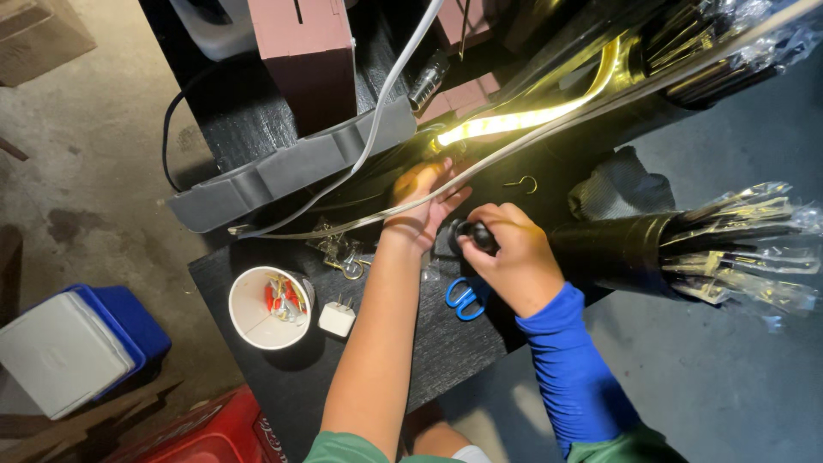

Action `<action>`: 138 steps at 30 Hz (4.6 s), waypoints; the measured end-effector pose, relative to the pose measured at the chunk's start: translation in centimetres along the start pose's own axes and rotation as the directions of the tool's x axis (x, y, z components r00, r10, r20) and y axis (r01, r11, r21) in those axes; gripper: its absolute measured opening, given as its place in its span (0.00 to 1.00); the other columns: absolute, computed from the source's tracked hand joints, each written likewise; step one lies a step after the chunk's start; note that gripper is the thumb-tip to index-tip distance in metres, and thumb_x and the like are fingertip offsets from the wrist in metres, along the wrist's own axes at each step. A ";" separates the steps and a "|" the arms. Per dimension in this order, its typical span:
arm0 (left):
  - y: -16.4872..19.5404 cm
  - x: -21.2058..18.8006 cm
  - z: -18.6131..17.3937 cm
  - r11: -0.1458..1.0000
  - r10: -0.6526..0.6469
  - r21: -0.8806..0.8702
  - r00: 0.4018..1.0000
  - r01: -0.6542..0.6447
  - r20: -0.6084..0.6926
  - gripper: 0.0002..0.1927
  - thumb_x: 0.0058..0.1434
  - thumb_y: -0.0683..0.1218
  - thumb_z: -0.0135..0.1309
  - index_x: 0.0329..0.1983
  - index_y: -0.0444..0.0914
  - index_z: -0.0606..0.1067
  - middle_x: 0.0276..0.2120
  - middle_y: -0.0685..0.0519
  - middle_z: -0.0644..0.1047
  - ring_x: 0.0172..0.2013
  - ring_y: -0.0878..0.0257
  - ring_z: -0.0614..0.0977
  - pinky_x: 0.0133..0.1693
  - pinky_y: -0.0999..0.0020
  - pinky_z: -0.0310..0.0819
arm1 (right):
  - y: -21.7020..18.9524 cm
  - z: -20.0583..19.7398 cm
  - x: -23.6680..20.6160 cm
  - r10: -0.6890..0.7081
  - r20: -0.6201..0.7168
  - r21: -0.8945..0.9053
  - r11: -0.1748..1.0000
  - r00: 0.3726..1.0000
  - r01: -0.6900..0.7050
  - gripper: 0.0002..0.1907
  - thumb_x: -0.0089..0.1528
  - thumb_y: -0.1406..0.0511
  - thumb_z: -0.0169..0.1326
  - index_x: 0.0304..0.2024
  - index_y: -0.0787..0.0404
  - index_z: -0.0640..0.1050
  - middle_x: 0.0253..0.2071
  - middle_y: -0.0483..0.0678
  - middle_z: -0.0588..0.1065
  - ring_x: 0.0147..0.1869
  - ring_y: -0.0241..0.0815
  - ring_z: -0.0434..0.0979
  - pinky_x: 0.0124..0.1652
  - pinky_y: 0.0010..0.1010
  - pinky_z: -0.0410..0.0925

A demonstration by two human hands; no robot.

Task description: The person works on a flexible LED strip mounted on a black surface, using a small black tool to press or adjust the strip along its length. The person repeatedly manipulates the strip with both hands, occasionally picking up and setting down the tool, while the strip remains illuminated.

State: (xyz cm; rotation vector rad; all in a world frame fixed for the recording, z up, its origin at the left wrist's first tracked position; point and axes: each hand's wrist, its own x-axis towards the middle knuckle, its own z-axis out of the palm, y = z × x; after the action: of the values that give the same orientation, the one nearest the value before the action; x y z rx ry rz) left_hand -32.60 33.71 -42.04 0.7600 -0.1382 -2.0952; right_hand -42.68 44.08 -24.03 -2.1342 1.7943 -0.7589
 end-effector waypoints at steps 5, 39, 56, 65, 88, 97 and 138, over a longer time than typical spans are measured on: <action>0.8 -1.3 0.7 0.990 -0.014 0.141 0.997 0.025 -0.081 0.13 0.60 0.49 0.61 0.43 0.38 0.77 0.37 0.51 0.81 0.36 0.59 0.85 0.37 0.67 0.80 | 1.9 -0.6 2.3 0.294 0.193 0.359 0.867 0.936 -0.347 0.15 0.59 0.63 0.62 0.45 0.65 0.80 0.34 0.56 0.79 0.37 0.52 0.79 0.36 0.32 0.71; 0.5 -2.5 2.8 0.921 0.307 0.300 0.938 -0.251 -0.160 0.07 0.61 0.44 0.62 0.36 0.35 0.82 0.25 0.56 0.78 0.20 0.73 0.71 0.21 0.77 0.62 | 3.7 2.6 5.3 0.226 0.078 0.217 0.947 0.971 -0.238 0.14 0.66 0.59 0.51 0.39 0.63 0.80 0.30 0.57 0.78 0.33 0.54 0.80 0.34 0.39 0.70; -1.8 -0.6 0.4 0.497 0.573 0.758 0.816 -0.423 0.079 0.13 0.62 0.51 0.62 0.39 0.36 0.76 0.31 0.53 0.80 0.32 0.63 0.81 0.38 0.64 0.76 | 4.3 1.7 1.4 0.514 0.141 0.584 0.647 0.846 -0.490 0.13 0.70 0.61 0.51 0.48 0.65 0.78 0.33 0.48 0.78 0.34 0.40 0.76 0.37 0.30 0.71; 3.2 -12.6 3.7 -0.275 0.601 0.959 0.765 -0.073 0.231 0.09 0.56 0.48 0.65 0.26 0.40 0.79 0.25 0.47 0.80 0.28 0.47 0.82 0.32 0.54 0.75 | 2.7 2.2 -3.2 0.016 -0.041 0.135 0.991 0.999 -0.010 0.28 0.53 0.62 0.68 0.54 0.66 0.76 0.52 0.54 0.77 0.55 0.56 0.76 0.55 0.40 0.67; 2.6 -29.9 -2.4 -0.532 0.486 0.824 0.728 -0.193 0.484 0.20 0.51 0.40 0.62 0.49 0.38 0.80 0.35 0.52 0.76 0.32 0.57 0.81 0.32 0.63 0.75 | -3.4 2.4 -7.5 -0.342 0.240 0.221 0.930 0.909 0.292 0.24 0.49 0.64 0.66 0.49 0.56 0.80 0.49 0.43 0.82 0.48 0.43 0.76 0.50 0.38 0.60; 3.8 -32.4 -2.8 -0.475 0.707 0.869 0.526 -0.141 0.472 0.14 0.58 0.43 0.65 0.48 0.43 0.80 0.36 0.55 0.76 0.29 0.59 0.80 0.33 0.66 0.75 | -2.1 4.7 -0.3 -0.278 0.250 0.215 0.950 0.927 0.227 0.12 0.60 0.63 0.61 0.47 0.56 0.81 0.44 0.45 0.79 0.54 0.47 0.78 0.55 0.38 0.64; 0.1 -1.5 0.6 0.529 0.529 0.722 0.839 -0.446 0.131 0.09 0.63 0.46 0.60 0.35 0.33 0.81 0.27 0.54 0.82 0.29 0.69 0.80 0.33 0.73 0.75 | 6.9 8.9 2.5 0.304 -0.108 0.763 0.636 0.947 -0.118 0.06 0.67 0.73 0.54 0.47 0.66 0.77 0.38 0.44 0.79 0.40 0.30 0.78 0.40 0.21 0.71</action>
State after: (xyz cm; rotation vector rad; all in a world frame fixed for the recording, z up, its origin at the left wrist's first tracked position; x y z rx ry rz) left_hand -32.21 34.69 -40.85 1.1350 -1.0785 -1.3914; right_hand -43.39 38.98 -34.32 -1.2906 1.3987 -1.4212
